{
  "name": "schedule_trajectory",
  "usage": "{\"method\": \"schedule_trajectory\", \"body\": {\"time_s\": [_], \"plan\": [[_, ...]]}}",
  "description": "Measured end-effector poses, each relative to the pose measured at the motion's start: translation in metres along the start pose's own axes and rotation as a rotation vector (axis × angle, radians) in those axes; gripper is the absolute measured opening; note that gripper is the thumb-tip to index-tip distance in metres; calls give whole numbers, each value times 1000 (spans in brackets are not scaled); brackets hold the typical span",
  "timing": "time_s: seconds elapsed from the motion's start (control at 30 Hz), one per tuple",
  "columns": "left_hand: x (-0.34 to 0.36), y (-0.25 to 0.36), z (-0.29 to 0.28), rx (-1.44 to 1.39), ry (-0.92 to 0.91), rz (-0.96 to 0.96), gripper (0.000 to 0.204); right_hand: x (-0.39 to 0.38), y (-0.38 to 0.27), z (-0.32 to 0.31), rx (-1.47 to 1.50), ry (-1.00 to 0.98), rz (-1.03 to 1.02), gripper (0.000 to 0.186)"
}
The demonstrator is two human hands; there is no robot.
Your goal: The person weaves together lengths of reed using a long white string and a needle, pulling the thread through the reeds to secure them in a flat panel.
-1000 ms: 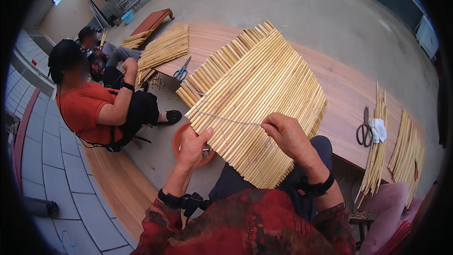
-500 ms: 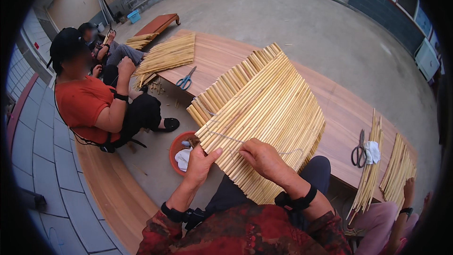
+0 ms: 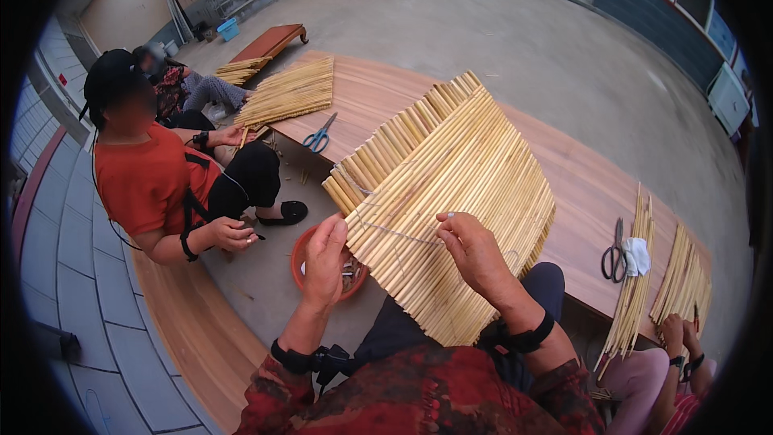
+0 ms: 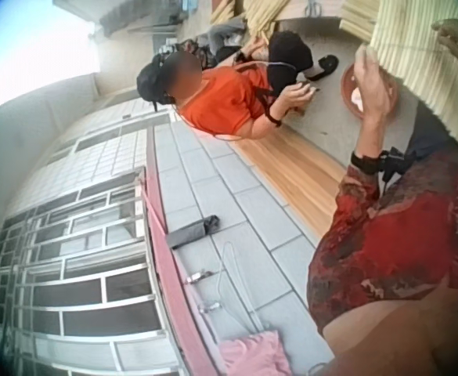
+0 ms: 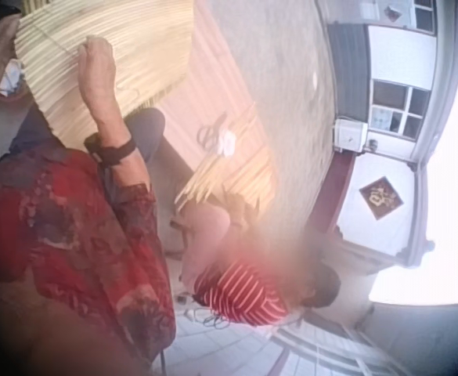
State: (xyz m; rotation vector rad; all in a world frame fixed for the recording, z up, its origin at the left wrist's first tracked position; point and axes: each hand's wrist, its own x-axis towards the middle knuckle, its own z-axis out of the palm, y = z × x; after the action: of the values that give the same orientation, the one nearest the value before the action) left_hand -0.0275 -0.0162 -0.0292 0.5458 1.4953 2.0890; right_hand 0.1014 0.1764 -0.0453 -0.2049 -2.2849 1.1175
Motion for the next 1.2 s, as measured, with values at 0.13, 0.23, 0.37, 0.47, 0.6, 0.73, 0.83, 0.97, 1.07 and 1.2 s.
{"method": "schedule_trajectory", "body": {"time_s": [0.13,0.23,0.37,0.47,0.6,0.73,0.83,0.97,1.07,1.2], "plan": [[4,1,-3,50,32,24,29,8,10,10,18,68,15,9],[7,-5,-10,162,32,54,28,15,4,20,-97,23,-72,8],[8,-11,-16,331,51,129,25,20,-19,26,-96,-59,-130,8],[8,-10,-9,273,65,135,24,22,-28,26,-130,-40,-144,9],[4,-5,-2,408,80,158,24,26,-37,24,-42,-52,-64,11],[2,-5,5,568,128,272,21,33,-40,30,-11,-93,-73,12],[1,-4,10,558,144,271,22,37,-44,30,28,-139,-29,12],[-1,8,17,696,140,272,23,40,-39,33,29,-170,36,13],[-1,5,13,717,117,281,22,39,-37,36,36,-206,47,14],[-2,-6,3,751,116,292,23,38,-39,36,153,-209,-7,18]]}}
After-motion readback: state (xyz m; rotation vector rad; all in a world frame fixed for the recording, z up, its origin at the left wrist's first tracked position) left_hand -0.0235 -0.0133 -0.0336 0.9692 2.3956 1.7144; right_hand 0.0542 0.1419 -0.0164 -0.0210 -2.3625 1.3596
